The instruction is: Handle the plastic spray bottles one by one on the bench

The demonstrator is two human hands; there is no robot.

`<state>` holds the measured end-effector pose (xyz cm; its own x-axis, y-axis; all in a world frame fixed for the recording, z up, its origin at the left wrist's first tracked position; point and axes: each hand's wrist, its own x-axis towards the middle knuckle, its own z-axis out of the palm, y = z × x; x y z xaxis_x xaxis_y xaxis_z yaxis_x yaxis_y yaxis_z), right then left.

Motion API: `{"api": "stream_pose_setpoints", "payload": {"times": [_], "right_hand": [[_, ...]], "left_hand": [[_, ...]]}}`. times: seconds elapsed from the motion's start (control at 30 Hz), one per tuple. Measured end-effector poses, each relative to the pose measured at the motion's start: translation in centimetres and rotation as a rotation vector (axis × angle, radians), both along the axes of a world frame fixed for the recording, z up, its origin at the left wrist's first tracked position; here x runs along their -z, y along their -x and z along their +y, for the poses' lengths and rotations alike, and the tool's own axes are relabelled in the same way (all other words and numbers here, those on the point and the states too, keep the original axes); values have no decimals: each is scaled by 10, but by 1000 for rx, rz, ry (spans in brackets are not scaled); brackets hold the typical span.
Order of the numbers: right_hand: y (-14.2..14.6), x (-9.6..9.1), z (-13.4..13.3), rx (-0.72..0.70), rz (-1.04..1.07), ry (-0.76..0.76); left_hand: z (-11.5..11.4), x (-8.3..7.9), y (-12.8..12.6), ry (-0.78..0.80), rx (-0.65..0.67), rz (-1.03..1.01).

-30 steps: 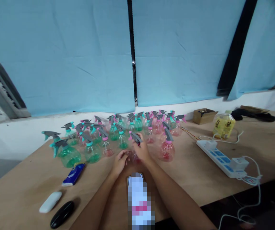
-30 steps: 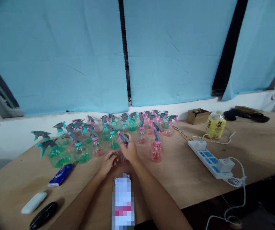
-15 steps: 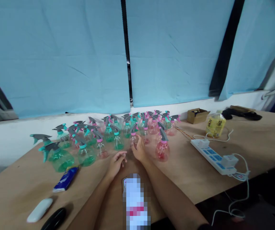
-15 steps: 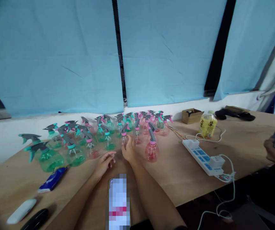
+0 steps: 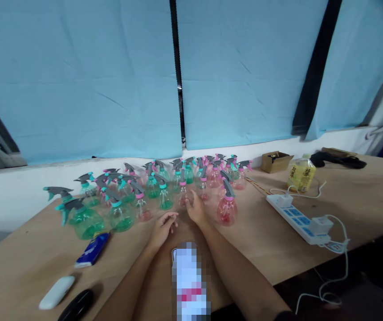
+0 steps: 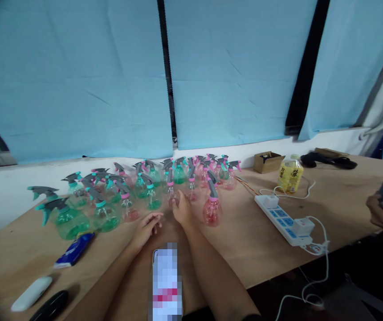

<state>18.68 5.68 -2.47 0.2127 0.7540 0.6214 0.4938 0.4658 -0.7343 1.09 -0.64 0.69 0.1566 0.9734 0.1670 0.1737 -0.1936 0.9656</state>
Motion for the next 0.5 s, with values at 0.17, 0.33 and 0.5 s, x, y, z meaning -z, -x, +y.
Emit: {"api": "stream_pose_setpoints", "payload": {"times": [0.17, 0.33, 0.5], "right_hand": [[-3, -13, -8, 227, 37, -30], [-17, -21, -8, 488, 56, -87], [-33, -6, 8, 352, 56, -45]], "left_hand": [[-1, -2, 0, -15, 8, 6], [-2, -3, -1, -9, -1, 7], [-4, -4, -1, -3, 2, 10]]}}
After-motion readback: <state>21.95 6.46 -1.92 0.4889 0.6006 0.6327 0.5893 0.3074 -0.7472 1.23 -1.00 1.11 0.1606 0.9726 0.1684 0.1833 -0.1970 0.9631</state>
